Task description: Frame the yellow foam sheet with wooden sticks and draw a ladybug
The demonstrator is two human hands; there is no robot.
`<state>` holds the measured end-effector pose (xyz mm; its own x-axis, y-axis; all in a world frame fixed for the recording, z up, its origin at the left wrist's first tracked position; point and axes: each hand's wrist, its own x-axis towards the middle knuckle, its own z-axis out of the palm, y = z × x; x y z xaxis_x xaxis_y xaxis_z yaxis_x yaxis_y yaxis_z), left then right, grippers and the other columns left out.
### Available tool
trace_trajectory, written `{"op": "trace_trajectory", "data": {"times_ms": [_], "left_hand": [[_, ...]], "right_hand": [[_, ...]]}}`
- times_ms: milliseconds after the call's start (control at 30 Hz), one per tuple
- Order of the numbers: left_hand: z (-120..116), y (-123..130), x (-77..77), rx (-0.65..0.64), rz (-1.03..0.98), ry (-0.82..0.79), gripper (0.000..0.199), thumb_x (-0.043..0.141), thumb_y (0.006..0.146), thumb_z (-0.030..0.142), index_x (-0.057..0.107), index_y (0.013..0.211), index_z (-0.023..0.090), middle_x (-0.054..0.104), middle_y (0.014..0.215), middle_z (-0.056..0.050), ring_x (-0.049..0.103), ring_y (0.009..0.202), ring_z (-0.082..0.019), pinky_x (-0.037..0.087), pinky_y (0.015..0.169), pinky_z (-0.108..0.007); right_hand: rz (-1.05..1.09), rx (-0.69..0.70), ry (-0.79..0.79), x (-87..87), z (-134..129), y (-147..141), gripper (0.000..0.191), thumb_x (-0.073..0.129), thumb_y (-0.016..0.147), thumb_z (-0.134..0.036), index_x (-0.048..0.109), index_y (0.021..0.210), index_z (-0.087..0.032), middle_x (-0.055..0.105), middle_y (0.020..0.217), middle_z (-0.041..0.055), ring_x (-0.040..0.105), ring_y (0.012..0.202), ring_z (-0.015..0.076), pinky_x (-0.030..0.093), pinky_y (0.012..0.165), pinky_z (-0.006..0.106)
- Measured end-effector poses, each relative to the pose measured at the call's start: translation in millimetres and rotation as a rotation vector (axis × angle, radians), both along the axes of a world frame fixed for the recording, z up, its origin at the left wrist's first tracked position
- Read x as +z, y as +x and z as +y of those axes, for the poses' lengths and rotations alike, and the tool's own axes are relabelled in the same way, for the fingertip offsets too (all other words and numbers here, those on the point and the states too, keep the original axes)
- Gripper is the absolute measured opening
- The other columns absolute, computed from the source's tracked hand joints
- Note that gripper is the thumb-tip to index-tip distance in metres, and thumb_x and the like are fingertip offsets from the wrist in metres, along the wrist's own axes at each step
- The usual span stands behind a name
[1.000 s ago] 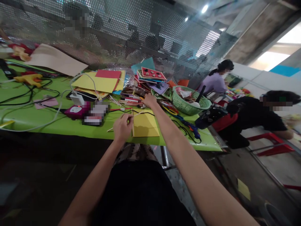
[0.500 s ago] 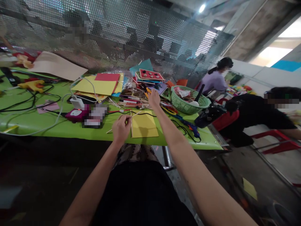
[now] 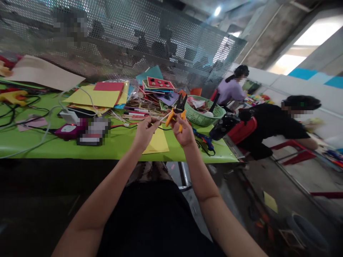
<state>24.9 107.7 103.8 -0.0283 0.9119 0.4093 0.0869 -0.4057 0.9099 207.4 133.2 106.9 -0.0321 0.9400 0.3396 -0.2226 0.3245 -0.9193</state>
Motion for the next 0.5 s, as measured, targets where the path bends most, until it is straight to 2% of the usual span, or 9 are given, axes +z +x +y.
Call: {"op": "trace_trajectory", "data": {"times_ms": [100,200,333,500], "left_hand": [[-5.3,9.1,1.5,-0.05,-0.04,-0.036,0.02,0.065,0.088,0.039,0.072,0.09,0.02,0.069,0.082,-0.002,0.05,0.063,-0.012,0.042,0.057,-0.026],[-10.0,14.3,2.0,-0.084,-0.06,-0.066,0.019,0.066,0.088,0.039,0.071,0.091,0.021,0.071,0.086,-0.003,0.051,0.063,-0.012,0.043,0.058,-0.026],[-13.7,20.0,3.5,-0.111,-0.065,-0.086,0.015,0.065,0.09,0.034,0.072,0.092,0.021,0.07,0.085,-0.002,0.052,0.064,-0.012,0.043,0.058,-0.026],[-19.4,25.7,5.9,-0.147,-0.06,-0.072,0.013,0.064,0.09,0.029,0.073,0.095,0.021,0.07,0.085,-0.002,0.058,0.072,-0.013,0.047,0.063,-0.025]], "right_hand": [[0.101,0.087,-0.004,-2.3,-21.6,9.5,0.03,0.073,0.079,-0.044,0.057,0.101,-0.033,0.078,0.122,0.0046,0.071,0.126,0.0295,0.062,0.098,0.052],[0.089,0.096,-0.007,-5.2,-36.5,22.5,0.042,0.079,0.073,-0.035,0.057,0.109,-0.034,0.079,0.12,0.0018,0.073,0.123,0.0294,0.061,0.101,0.053],[0.025,0.102,-0.109,-11.7,-53.2,35.9,0.047,0.077,0.069,-0.037,0.065,0.114,-0.031,0.078,0.119,0.0053,0.074,0.117,0.0316,0.059,0.104,0.054],[-0.136,0.084,-0.185,-24.2,-70.4,42.5,0.047,0.076,0.072,-0.038,0.072,0.118,-0.032,0.073,0.108,0.0036,0.069,0.11,0.0277,0.057,0.105,0.05]]}}
